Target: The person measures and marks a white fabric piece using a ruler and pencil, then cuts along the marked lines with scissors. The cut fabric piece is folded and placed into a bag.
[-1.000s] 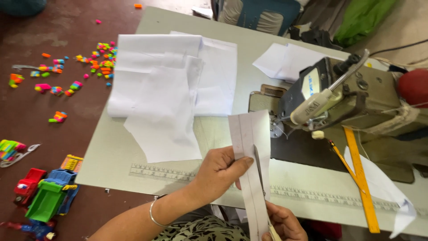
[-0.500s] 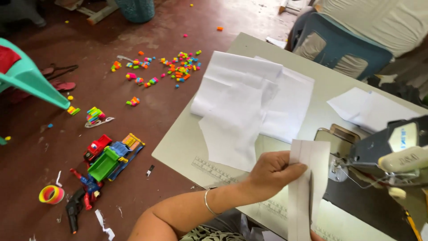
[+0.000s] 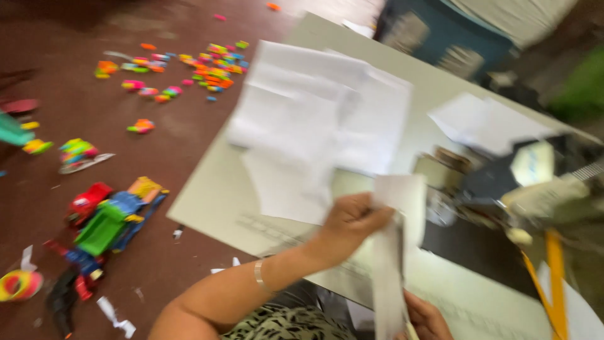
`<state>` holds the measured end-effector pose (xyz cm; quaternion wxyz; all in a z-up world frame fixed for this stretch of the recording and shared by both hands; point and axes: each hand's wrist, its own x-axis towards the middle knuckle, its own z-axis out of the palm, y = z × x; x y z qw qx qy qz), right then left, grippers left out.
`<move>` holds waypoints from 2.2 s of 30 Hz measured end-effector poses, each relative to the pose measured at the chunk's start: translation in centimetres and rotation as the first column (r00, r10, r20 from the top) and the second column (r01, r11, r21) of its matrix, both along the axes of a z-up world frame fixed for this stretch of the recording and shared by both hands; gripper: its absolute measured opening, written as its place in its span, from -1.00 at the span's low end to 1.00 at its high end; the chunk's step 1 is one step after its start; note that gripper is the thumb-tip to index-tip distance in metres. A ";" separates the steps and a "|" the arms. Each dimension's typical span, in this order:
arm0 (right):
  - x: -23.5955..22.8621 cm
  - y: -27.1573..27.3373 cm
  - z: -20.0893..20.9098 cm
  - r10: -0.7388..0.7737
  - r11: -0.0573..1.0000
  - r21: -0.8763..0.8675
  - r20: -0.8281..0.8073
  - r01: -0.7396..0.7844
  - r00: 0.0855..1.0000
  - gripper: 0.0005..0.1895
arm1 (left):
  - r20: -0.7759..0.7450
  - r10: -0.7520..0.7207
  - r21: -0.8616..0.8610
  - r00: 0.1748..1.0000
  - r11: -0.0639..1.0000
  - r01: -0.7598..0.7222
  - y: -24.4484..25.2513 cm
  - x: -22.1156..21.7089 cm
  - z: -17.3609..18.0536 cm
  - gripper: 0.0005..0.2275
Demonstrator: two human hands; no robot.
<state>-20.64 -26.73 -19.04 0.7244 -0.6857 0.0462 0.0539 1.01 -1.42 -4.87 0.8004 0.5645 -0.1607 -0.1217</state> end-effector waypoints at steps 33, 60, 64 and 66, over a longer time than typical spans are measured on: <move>4.0 8.3 9.6 -0.324 0.922 0.257 0.102 0.289 0.941 -0.29 | -0.028 -0.065 0.129 0.998 0.989 0.068 -0.4 -0.1 3.2 -0.62; 7.1 6.2 10.5 -0.322 0.947 -0.035 -0.140 0.321 0.936 -0.24 | -0.025 -0.030 0.205 0.999 0.978 0.034 -1.1 0.9 1.9 -0.55; 8.6 -0.3 3.3 -0.213 0.961 -0.209 -0.145 0.181 0.966 -0.08 | -0.072 -0.064 0.171 0.995 0.982 0.076 -1.2 1.2 1.5 -0.61; 9.1 1.1 4.4 -0.237 0.940 -0.265 -0.057 0.214 0.970 -0.15 | -0.091 -0.070 0.161 0.993 0.983 0.084 -0.6 0.9 2.5 -0.60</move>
